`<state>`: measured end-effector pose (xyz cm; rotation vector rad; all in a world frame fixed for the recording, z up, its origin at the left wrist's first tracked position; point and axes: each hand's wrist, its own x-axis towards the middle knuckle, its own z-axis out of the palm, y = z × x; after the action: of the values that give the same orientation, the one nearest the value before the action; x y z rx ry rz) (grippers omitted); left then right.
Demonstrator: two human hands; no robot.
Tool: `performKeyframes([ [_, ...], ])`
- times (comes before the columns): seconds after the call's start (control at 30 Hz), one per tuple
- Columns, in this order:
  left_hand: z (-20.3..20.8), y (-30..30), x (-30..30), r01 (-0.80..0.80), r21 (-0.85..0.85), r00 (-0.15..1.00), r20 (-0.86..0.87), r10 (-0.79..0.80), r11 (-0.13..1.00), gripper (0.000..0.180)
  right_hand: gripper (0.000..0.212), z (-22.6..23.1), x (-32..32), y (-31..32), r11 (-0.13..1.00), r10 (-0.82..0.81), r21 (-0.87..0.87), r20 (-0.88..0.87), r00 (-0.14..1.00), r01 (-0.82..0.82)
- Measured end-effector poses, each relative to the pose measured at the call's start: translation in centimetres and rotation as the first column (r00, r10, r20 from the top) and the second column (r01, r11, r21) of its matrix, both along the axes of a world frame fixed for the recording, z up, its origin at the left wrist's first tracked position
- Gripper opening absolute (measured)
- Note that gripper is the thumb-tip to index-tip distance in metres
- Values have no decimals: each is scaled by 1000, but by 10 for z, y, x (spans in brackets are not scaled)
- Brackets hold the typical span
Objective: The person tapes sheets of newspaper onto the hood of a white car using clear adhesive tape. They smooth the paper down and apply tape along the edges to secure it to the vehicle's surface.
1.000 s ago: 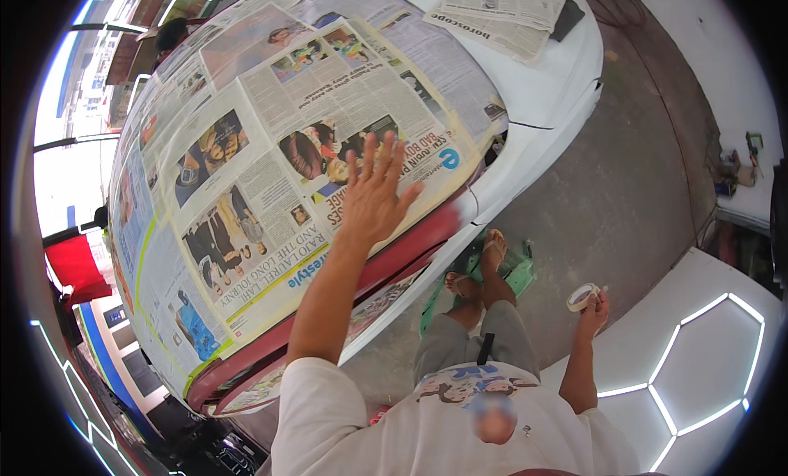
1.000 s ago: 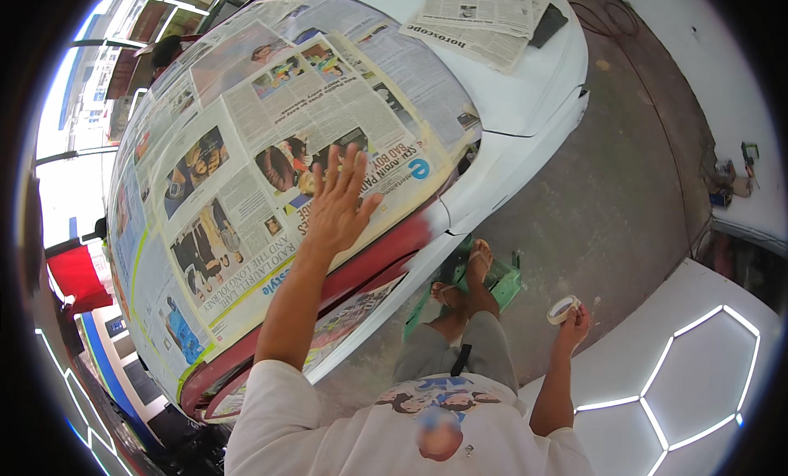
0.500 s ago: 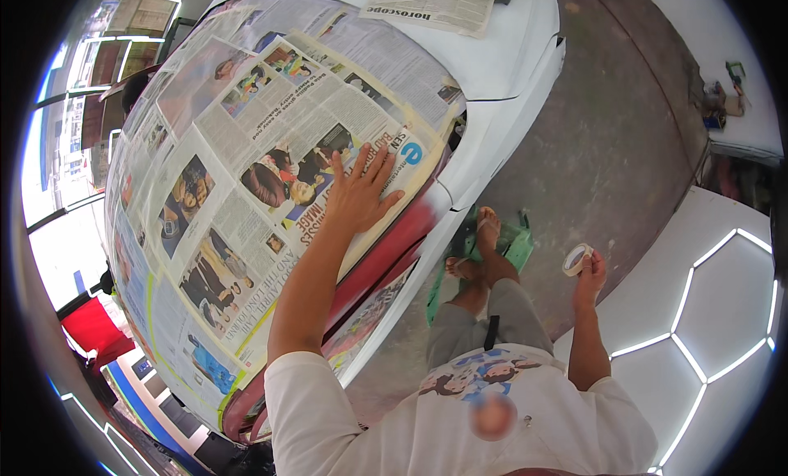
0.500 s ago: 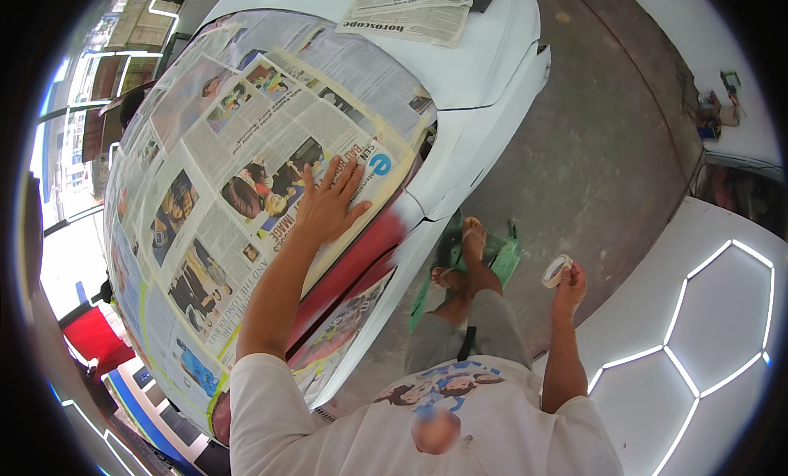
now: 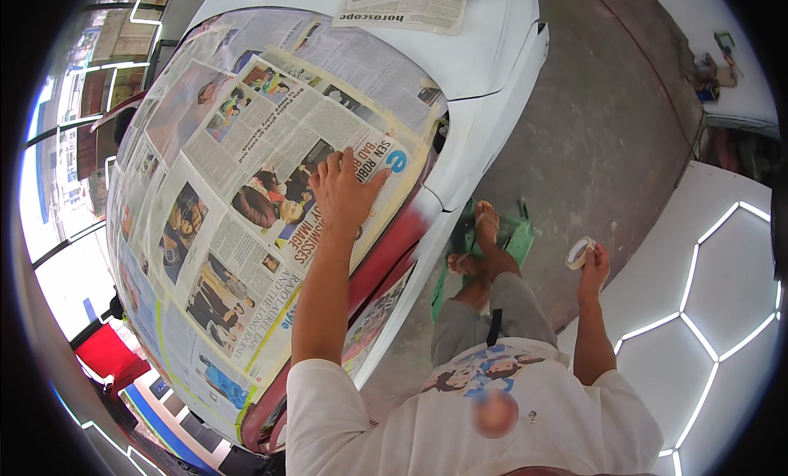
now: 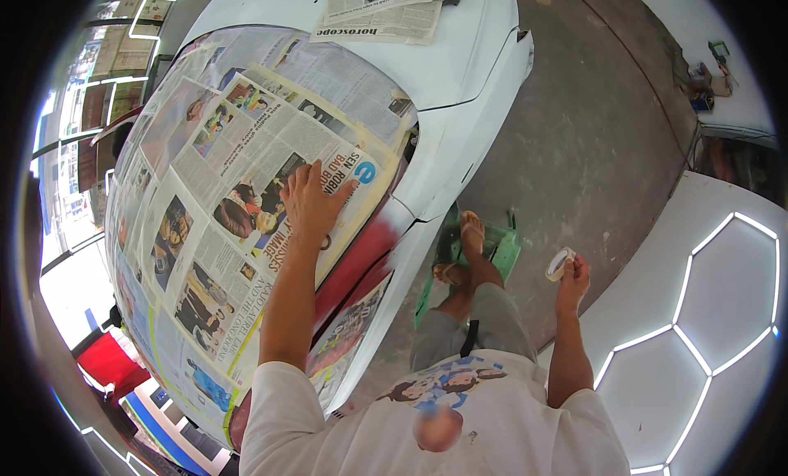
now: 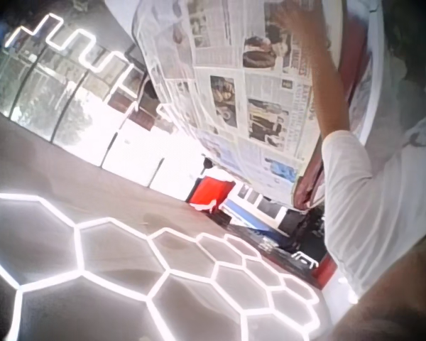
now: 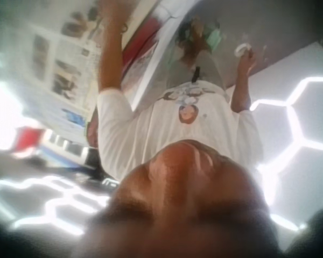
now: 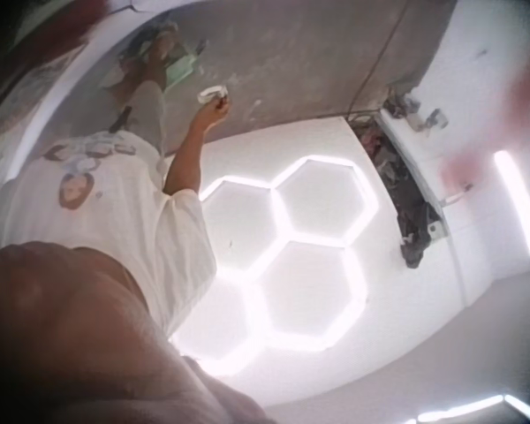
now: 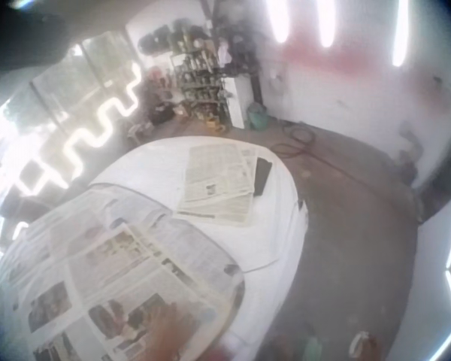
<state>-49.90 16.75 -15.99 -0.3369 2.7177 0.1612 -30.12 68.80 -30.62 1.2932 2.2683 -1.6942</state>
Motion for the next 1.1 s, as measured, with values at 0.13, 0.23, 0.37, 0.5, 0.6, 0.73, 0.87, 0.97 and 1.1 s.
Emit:
performKeyframes([
  [0.13, -18, 11, 23, 29, -111, 988, -150, -45, 993, 75, 32, -11, -2, 0, 997, 66, 41, -1, 998, -66],
  [0.23, -42, 2, 30, 42, -187, 954, -285, -95, 981, 67, 31, -1, -25, -25, 998, 34, 47, -29, 999, -32],
  [0.37, -51, -3, 22, 50, -145, 957, -276, -89, 988, 53, 29, 10, -49, -55, 995, -47, -87, -65, 997, 41],
  [0.5, -56, -10, 21, 84, -145, 922, -365, -132, 986, 37, 29, 21, -61, -78, 990, 9, -139, -17, 1000, -12],
  [0.6, -64, -10, 17, 115, -149, 902, -400, -166, 982, 25, 29, 19, -62, -89, 990, 6, -142, -41, 999, -12],
  [0.73, -71, -8, 12, 165, -174, 872, -435, -226, 971, 20, 29, 19, -69, -108, 992, -4, -123, -121, 993, -11],
  [0.87, -72, -4, 13, 212, -237, 858, -420, -297, 948, 20, 45, 16, -86, -122, 986, 151, -65, -75, 986, -156],
  [0.97, -71, -10, 12, 239, -222, 864, -395, -311, 945, 20, 65, 37, -109, -155, 982, 157, -101, -15, 988, -157],
  [1.1, -71, -7, 17, 249, -223, 830, -453, -326, 943, 20, 77, 37, -161, -181, 958, -130, -283, -297, 946, 43],
])
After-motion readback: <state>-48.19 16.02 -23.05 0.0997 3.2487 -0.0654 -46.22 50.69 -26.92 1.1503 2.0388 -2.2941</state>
